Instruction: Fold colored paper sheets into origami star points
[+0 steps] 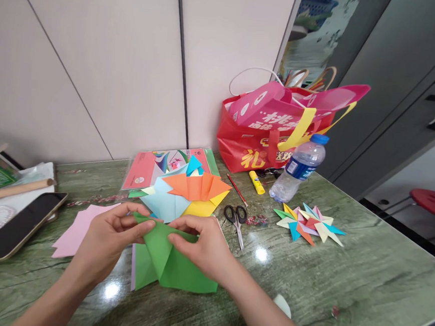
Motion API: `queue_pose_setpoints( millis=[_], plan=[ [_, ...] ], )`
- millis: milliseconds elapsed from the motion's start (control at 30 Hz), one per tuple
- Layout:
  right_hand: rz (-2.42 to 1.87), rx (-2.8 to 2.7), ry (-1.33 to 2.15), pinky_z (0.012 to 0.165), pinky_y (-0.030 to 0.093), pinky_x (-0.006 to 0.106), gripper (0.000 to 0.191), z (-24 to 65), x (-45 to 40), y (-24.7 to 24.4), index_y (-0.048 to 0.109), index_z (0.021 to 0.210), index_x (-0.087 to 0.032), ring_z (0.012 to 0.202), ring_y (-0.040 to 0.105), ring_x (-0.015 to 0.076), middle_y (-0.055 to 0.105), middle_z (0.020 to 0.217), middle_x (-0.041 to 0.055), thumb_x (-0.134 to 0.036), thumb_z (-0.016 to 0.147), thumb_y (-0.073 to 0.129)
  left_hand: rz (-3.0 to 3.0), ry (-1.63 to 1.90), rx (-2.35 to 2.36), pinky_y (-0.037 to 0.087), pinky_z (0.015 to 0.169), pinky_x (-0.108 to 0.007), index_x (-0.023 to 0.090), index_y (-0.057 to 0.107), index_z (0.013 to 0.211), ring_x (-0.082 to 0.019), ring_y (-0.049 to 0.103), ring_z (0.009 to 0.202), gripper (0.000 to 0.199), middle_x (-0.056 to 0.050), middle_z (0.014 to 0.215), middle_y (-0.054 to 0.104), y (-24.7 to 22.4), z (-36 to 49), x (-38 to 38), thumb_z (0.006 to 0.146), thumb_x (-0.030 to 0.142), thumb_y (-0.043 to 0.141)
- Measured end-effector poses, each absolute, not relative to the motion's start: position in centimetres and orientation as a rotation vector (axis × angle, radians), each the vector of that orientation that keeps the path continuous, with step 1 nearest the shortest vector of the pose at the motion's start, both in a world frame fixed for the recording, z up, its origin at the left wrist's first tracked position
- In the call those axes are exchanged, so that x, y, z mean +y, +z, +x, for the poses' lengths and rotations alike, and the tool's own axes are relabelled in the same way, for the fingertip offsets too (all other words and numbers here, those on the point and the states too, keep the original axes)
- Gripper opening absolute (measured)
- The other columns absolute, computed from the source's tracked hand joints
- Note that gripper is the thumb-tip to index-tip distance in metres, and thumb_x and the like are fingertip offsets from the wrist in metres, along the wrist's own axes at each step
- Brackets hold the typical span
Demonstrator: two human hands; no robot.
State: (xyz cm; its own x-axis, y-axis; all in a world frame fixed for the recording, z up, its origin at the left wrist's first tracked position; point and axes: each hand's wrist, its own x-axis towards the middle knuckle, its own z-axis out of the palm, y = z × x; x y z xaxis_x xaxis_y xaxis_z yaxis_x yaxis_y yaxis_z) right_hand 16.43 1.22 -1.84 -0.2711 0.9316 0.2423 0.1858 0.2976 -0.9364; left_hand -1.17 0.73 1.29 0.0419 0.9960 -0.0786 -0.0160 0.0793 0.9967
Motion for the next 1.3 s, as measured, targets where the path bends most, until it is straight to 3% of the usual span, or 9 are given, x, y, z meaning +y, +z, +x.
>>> queue_pose_setpoints(
  millis=[467, 800, 1000, 1300],
  plan=[
    [-1.052, -1.710, 1.066, 0.060, 0.050, 0.025, 0.011, 16.4, 1.2, -1.6, 0.069, 0.081, -0.018, 0.069, 0.064, 0.0158, 0.072, 0.077, 0.0022, -0.023, 0.072, 0.065, 1.193, 1.131, 1.235, 0.039, 0.046, -0.016, 0.017, 0.057, 0.076, -0.007, 0.052, 0.047, 0.020, 0.004, 0.053, 0.064, 1.3, -1.1, 0.5, 0.065, 0.024, 0.073],
    [-1.062, -1.625, 1.130, 0.062, 0.053, 0.026, 0.013, 16.5, 1.2, -1.5, 0.072, 0.080, -0.018, 0.071, 0.067, 0.0179, 0.074, 0.078, 0.0031, -0.026, 0.072, 0.066, 1.132, 1.082, 1.168, 0.047, 0.050, -0.017, 0.017, 0.056, 0.078, -0.009, 0.059, 0.051, 0.022, 0.005, 0.054, 0.065, 1.5, -1.1, 0.6, 0.066, 0.024, 0.073],
    [-1.027, -1.577, 1.188, 0.064, 0.054, 0.026, 0.011, 16.6, 1.2, -1.5, 0.073, 0.079, -0.019, 0.071, 0.067, 0.0176, 0.074, 0.078, 0.0023, -0.025, 0.070, 0.068, 1.147, 1.013, 1.113, 0.054, 0.058, -0.024, 0.017, 0.055, 0.083, -0.013, 0.066, 0.059, 0.022, 0.003, 0.062, 0.071, 2.4, -1.6, 0.7, 0.069, 0.023, 0.071],
    [-1.028, -1.573, 1.186, 0.061, 0.053, 0.025, 0.011, 16.7, 1.2, -1.5, 0.073, 0.078, -0.019, 0.068, 0.067, 0.0165, 0.074, 0.076, 0.0026, -0.025, 0.068, 0.069, 1.134, 1.025, 1.145, 0.052, 0.054, -0.018, 0.016, 0.060, 0.078, -0.010, 0.064, 0.055, 0.018, 0.002, 0.060, 0.071, 2.4, -1.7, 0.5, 0.068, 0.023, 0.072]
  ],
)
